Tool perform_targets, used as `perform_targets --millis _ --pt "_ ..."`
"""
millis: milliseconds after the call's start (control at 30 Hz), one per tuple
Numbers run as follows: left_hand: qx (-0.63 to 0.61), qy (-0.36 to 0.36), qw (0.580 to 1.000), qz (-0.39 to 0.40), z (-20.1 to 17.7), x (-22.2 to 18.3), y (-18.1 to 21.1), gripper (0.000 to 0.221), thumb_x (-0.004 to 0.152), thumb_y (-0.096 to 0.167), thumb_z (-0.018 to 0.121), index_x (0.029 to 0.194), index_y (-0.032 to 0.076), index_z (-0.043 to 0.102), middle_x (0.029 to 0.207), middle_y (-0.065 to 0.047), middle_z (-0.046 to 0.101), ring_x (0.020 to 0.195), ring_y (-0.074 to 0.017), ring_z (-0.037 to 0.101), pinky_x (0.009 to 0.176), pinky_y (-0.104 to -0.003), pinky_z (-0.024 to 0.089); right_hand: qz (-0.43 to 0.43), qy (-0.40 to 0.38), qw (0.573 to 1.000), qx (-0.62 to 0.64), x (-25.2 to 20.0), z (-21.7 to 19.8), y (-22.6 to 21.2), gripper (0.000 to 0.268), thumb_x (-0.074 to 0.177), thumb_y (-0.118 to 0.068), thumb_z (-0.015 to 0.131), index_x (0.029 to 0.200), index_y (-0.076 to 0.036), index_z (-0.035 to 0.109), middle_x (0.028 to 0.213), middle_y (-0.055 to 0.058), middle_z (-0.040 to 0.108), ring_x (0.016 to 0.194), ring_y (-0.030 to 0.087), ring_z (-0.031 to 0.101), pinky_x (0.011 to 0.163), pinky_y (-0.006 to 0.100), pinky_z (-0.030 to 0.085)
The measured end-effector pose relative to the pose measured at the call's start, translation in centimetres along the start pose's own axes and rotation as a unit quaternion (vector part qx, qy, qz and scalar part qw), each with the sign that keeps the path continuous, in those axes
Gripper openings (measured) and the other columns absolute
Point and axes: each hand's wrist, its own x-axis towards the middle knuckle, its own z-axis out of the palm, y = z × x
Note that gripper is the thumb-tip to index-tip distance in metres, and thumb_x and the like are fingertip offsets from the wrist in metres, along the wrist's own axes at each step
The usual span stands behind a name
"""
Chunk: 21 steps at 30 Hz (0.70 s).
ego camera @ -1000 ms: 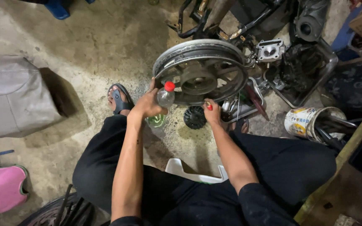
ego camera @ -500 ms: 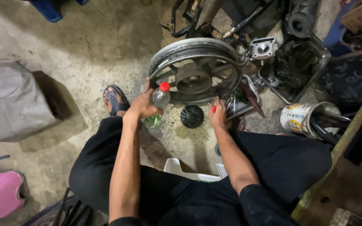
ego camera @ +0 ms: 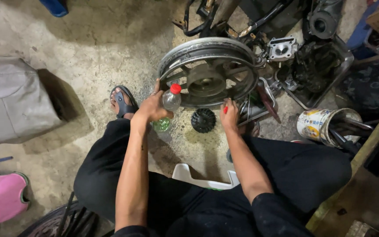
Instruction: Cleaning a motorcycle wheel rim using a brush and cleaning liquid from a bottle.
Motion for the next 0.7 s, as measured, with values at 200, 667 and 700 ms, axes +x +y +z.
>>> perform_targets --millis 200,667,700 --pt "0.009 0.004 1.000 0.007 0.8 0.8 -1.0 0.097 0.057 0.044 0.088 0.142 0.013 0.054 0.174 -0.005 0.006 0.134 -0.0442 0.053 0.118 -0.052 0.043 -0.008 0.078 0.997 -0.010 1.8 -3.4 -2.6 0.014 0.097 -0.017 0.061 0.108 -0.022 0.069 0.096 0.006 0.063 0.089 0.030 0.069 0.077 0.040 0.058" --pt "-0.126 0.041 0.990 0.056 -0.6 -1.9 -0.7 0.090 0.055 0.035 0.088 0.136 0.007 0.059 0.171 -0.005 0.021 0.137 -0.0446 0.048 0.119 -0.053 0.041 0.170 -0.174 0.965 0.099 -2.7 5.6 0.1 0.022 0.089 -0.025 0.067 0.109 -0.024 0.075 0.106 0.011 0.075 0.109 0.035 0.069 0.095 0.047 0.056" --pt "-0.163 0.048 0.983 0.073 -0.6 -2.0 -0.9 0.088 0.054 0.033 0.087 0.134 0.006 0.060 0.170 -0.005 0.022 0.139 -0.0447 0.046 0.119 -0.053 0.042 0.178 -0.185 0.956 0.140 -3.2 6.6 0.1 0.023 0.090 -0.024 0.067 0.111 -0.026 0.075 0.107 0.008 0.075 0.110 0.033 0.069 0.097 0.044 0.054"
